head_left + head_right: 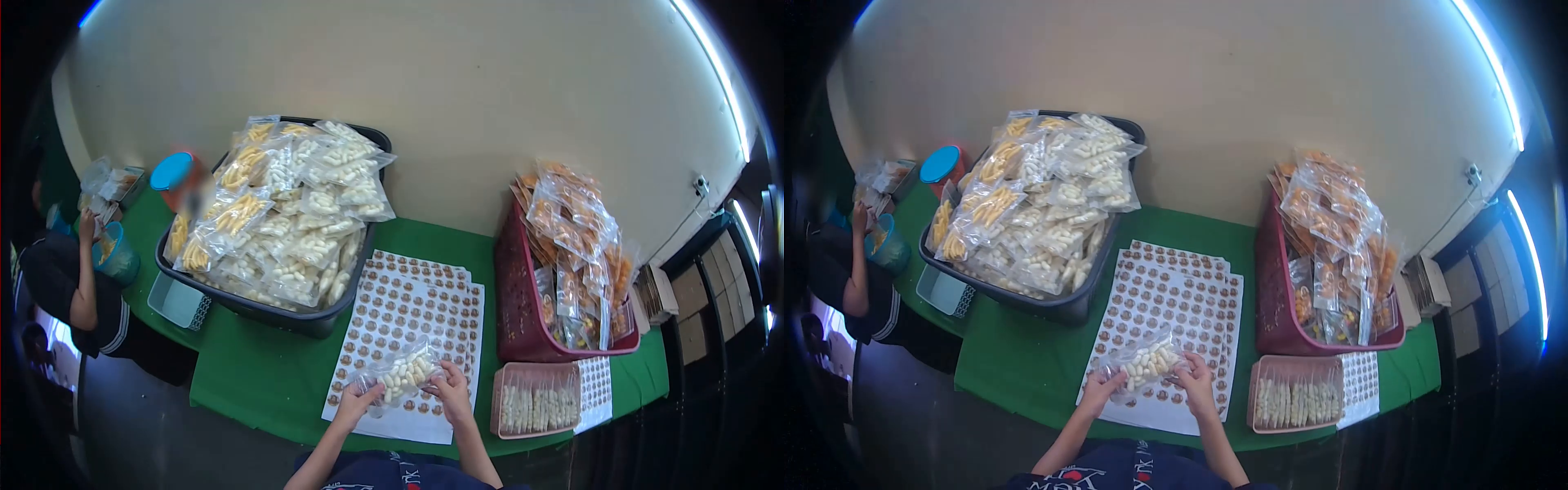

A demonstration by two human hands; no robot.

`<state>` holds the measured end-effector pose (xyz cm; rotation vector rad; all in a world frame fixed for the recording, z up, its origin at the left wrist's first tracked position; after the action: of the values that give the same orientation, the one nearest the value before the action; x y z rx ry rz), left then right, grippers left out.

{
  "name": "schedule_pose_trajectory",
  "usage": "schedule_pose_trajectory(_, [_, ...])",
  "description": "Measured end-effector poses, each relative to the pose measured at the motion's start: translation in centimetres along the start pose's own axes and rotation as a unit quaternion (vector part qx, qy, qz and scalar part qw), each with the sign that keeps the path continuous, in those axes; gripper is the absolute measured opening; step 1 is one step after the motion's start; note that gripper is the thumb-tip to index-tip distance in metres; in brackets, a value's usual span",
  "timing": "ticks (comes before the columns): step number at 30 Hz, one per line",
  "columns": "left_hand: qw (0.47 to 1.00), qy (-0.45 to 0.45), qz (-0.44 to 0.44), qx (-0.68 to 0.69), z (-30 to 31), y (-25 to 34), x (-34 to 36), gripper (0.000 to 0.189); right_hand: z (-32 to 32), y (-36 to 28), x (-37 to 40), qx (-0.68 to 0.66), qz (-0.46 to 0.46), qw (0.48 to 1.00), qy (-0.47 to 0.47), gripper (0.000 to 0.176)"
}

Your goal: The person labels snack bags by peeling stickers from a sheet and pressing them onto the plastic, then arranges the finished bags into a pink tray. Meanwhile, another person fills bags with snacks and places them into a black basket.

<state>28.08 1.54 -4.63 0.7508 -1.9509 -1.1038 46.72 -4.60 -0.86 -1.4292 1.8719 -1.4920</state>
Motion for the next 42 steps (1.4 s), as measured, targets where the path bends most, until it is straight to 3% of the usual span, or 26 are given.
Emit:
schedule_pose_trajectory(1, [0.997, 0.028, -0.048, -0.046, 0.2, 1.5, -0.1, 0.022, 0.2, -0.2, 0.6, 0.078, -0.013, 0.996, -0.049, 0.034])
schedule_pose_trajectory(4, [0.996, -0.031, 0.004, -0.084, 0.5, 1.9, 0.3, 0.023, -0.6, -0.7, 1.9, 0.118, -0.066, 0.981, -0.139, 0.035])
schedule_pose_trajectory(5, [0.991, -0.044, -0.002, -0.124, 0.6, 2.5, 0.4, 0.023, -1.6, -1.9, 2.4, 0.156, -0.036, 0.977, -0.138, 0.034])
schedule_pose_trajectory(8, [0.98, -0.081, 0.023, -0.178, 0.1, 3.4, 1.0, 0.023, -2.3, -1.7, 2.8, 0.173, -0.09, 0.973, -0.121, 0.027])
schedule_pose_trajectory(9, [0.97, -0.11, 0.056, -0.208, 0.3, 2.7, 0.8, 0.033, -1.7, -1.3, 2.6, 0.18, -0.084, 0.974, -0.105, 0.023])
schedule_pose_trajectory(10, [0.988, -0.123, 0.062, -0.073, 0.3, 1.4, 0.6, 0.041, -1.0, -0.8, 2.1, 0.161, -0.071, 0.979, -0.099, 0.025])
schedule_pose_trajectory(12, [0.968, -0.142, 0.068, 0.194, -0.1, 0.4, 0.9, 0.058, -0.1, 0.0, 1.0, 0.118, -0.044, 0.988, -0.086, 0.029])
schedule_pose_trajectory(13, [0.937, -0.234, 0.064, 0.25, -1.6, 1.7, 1.6, 0.078, 0.0, 0.1, 0.6, 0.073, -0.033, 0.995, -0.067, 0.027])
schedule_pose_trajectory(16, [0.972, -0.182, -0.021, 0.146, -2.5, 3.7, 2.1, 0.079, -0.8, -1.0, 0.7, 0.045, -0.017, 0.997, -0.061, 0.025])
schedule_pose_trajectory(17, [0.978, -0.181, -0.035, 0.096, -2.6, 3.6, 2.3, 0.072, -0.6, 0.4, 0.2, 0.067, -0.025, 0.991, -0.116, 0.027])
schedule_pose_trajectory(20, [0.996, -0.044, -0.006, 0.081, -1.0, 1.4, 1.2, 0.059, -2.9, 1.1, 1.6, 0.141, -0.074, 0.964, -0.212, 0.027])
schedule_pose_trajectory(21, [0.986, 0.005, 0.016, 0.166, -0.1, 1.0, 0.8, 0.046, -3.7, 1.1, 2.5, 0.227, -0.154, 0.931, -0.241, 0.027])
schedule_pose_trajectory(24, [0.968, 0.061, -0.044, 0.241, 1.6, 2.9, -0.1, 0.04, -5.0, 2.6, 2.3, 0.144, -0.123, 0.929, -0.318, 0.029])
schedule_pose_trajectory(27, [0.967, 0.089, -0.048, 0.235, 4.1, 3.1, -0.1, 0.039, -1.8, 7.5, 0.0, 0.311, -0.087, 0.914, -0.247, 0.03])
schedule_pose_trajectory(29, [0.966, 0.095, -0.038, 0.236, 4.9, 2.8, 0.2, 0.04, 0.6, 12.7, -1.5, 0.429, -0.04, 0.877, -0.211, 0.03])
schedule_pose_trajectory(33, [0.961, 0.089, -0.033, 0.258, 5.1, 3.0, 1.6, 0.041, -2.0, 15.8, 0.0, 0.614, 0.004, 0.773, -0.159, 0.032])
schedule_pose_trajectory(37, [0.949, 0.109, -0.032, 0.294, 6.4, 2.3, 2.5, 0.036, -3.8, 15.8, 1.4, 0.632, 0.181, 0.747, -0.1, 0.035])
schedule_pose_trajectory(42, [0.949, 0.124, -0.043, 0.287, 8.6, 1.1, 2.6, 0.037, -3.2, 17.1, 1.6, 0.639, 0.198, 0.732, -0.129, 0.027])
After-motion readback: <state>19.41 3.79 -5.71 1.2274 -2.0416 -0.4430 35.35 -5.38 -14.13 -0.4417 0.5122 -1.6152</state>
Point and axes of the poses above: each hand's wrist, its own x-axis away from the middle knuckle, its own z-axis out of the back of the hand, y = z × x, the point moved 9 cm from there along -x, towards the middle knuckle, and after that the axes turned 5 degrees about -x, right-handed, at the moved point
